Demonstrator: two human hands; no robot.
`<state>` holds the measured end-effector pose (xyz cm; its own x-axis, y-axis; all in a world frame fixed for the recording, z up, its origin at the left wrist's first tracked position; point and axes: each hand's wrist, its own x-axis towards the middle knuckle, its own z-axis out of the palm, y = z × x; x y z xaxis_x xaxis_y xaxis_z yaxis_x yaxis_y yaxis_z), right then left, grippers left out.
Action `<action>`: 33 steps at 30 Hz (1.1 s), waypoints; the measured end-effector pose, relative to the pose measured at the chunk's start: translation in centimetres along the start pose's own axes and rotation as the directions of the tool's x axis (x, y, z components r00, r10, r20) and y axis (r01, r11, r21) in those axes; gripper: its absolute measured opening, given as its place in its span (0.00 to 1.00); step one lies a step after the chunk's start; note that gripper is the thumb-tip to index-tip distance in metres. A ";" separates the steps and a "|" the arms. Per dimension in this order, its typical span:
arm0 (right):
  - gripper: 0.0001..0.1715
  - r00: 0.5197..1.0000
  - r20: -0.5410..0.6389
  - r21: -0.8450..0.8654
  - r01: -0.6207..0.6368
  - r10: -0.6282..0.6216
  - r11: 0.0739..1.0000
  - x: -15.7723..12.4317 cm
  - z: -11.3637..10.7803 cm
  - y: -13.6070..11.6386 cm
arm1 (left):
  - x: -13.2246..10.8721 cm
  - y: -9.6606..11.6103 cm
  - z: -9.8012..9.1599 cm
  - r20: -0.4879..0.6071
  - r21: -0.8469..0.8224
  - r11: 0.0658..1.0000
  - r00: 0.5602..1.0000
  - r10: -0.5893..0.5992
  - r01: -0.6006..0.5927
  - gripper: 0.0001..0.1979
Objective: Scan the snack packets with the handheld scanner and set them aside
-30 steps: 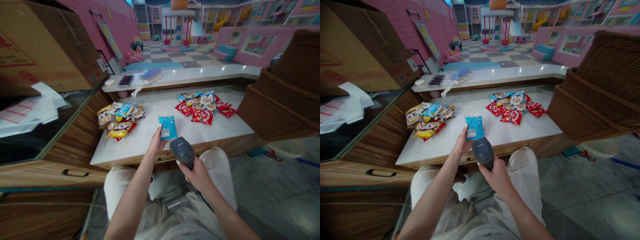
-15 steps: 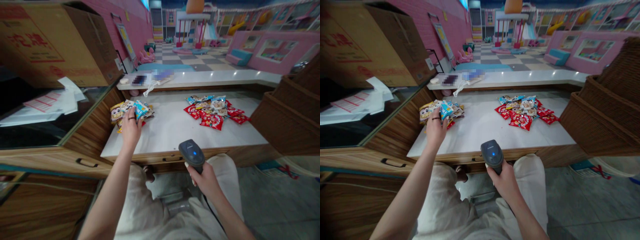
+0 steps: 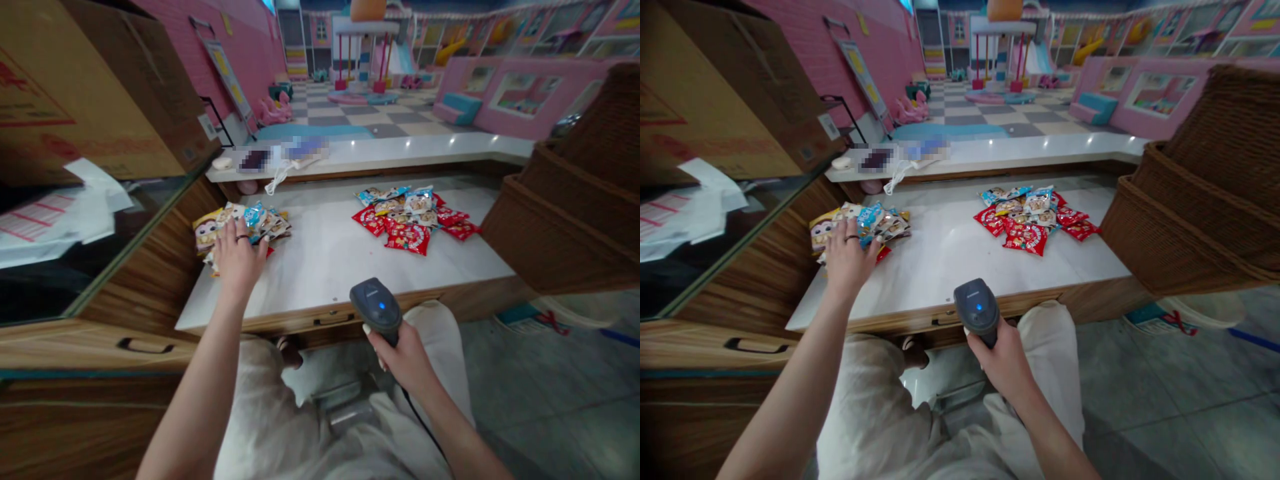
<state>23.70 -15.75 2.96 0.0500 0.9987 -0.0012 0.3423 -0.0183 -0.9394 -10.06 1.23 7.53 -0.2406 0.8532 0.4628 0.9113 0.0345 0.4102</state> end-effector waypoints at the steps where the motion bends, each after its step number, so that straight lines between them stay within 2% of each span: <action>1: 0.16 1.000 0.000 0.023 -0.016 0.016 1.000 0.0 -0.2 -0.1 | -0.2 1.0 0.5 -0.009 -0.047 0.998 0.999 0.033 -0.034 0.41; 3: 0.16 0.999 -0.004 0.058 -0.043 0.044 0.997 -0.1 -0.7 -0.4 | -0.9 3.6 2.1 0.013 -0.187 0.974 0.991 0.134 -0.129 0.39; 5: 0.16 0.998 -0.017 0.075 -0.057 0.058 0.996 -0.1 -1.2 -0.5 | -2.0 6.9 4.4 0.076 -0.381 0.902 0.965 0.250 -0.204 0.37; 9: 0.16 0.996 -0.057 0.079 -0.061 0.066 0.995 -0.3 -2.7 -0.4 | -3.9 14.4 10.1 0.198 -0.747 0.650 0.886 0.418 -0.140 0.35; 11: 0.16 0.994 -0.089 0.074 -0.056 0.062 0.996 -0.5 -3.5 -0.1 | -4.0 17.9 12.9 0.241 -0.821 0.561 0.827 0.507 -0.104 0.34; 13: 0.15 0.989 -0.130 0.061 -0.060 0.067 0.996 -0.6 -4.2 0.5 | -3.5 21.0 15.5 0.279 -0.850 0.521 0.774 0.569 -0.077 0.35; 17: 0.15 0.976 -0.202 0.031 -0.075 0.080 0.997 -1.0 -5.5 2.4 | -1.7 25.0 19.5 0.337 -0.829 0.552 0.707 0.621 -0.090 0.37; 21: 0.15 0.972 -0.210 0.026 -0.104 0.107 0.994 -1.0 -6.3 2.9 | -1.1 25.9 21.3 0.379 -0.819 0.571 0.695 0.611 -0.055 0.34; 23: 0.14 0.973 -0.199 0.035 -0.113 0.117 0.993 -0.9 -6.4 2.3 | -1.4 25.5 21.1 0.377 -0.825 0.564 0.706 0.600 -0.039 0.31; 26: 0.15 0.975 -0.198 0.060 -0.093 0.103 0.994 -0.6 -6.4 1.1 | -2.4 24.2 19.7 0.379 -0.848 0.529 0.740 0.556 0.038 0.28; 28: 0.15 0.978 -0.190 0.069 -0.074 0.086 0.995 -0.6 -6.2 0.5 | -3.4 23.0 18.3 0.399 -0.870 0.470 0.773 0.493 0.149 0.27; 31: 0.15 0.982 -0.180 0.060 -0.053 0.063 0.997 -0.6 -5.8 -0.1 | -4.8 20.8 16.4 0.457 -0.876 0.329 0.828 0.326 0.354 0.24; 33: 0.14 0.983 -0.176 0.050 -0.048 0.056 0.998 -0.6 -5.4 -0.3 | -5.6 19.2 15.2 0.516 -0.853 0.210 0.831 0.206 0.478 0.21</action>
<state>28.67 -16.60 5.07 0.2333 0.9724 0.0061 0.2918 -0.0640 -0.9543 13.89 5.00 0.92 0.1604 0.9850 0.0636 -0.2087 -0.0292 0.9776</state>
